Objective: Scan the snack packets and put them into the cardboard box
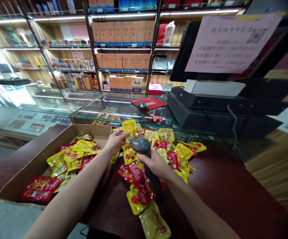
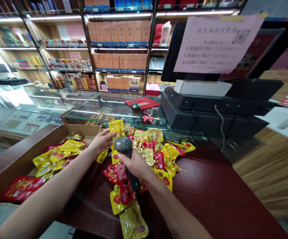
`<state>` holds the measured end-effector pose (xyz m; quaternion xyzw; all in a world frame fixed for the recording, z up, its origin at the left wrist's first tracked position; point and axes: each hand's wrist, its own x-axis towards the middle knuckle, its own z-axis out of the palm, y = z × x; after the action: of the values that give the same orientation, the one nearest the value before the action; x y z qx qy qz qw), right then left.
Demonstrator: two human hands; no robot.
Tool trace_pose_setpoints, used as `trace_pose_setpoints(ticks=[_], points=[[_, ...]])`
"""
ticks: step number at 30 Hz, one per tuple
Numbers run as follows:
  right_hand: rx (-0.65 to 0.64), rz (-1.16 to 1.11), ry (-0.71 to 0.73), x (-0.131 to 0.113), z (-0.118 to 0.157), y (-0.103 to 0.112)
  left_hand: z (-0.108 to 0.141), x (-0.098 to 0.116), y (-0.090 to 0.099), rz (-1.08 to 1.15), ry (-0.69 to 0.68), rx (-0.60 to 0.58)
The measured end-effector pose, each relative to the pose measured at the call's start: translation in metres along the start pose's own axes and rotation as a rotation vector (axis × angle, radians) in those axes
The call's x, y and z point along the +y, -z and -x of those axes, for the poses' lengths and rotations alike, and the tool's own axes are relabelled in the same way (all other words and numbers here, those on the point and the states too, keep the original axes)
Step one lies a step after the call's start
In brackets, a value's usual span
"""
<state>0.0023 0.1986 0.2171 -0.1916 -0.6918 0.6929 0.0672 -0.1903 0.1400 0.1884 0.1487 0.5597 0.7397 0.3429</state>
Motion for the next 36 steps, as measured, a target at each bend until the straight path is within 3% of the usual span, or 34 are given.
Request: trace_pose_setpoints(ticks=[18,36], points=[[-0.007,0.041,-0.004,0.007,0.002,-0.01,0.001,-0.002,0.003,-0.025,-0.016,-0.013],[0.007,0.066,0.008,0.004,0.0,-0.005,0.009,0.007,0.002,0.018,0.008,0.034]])
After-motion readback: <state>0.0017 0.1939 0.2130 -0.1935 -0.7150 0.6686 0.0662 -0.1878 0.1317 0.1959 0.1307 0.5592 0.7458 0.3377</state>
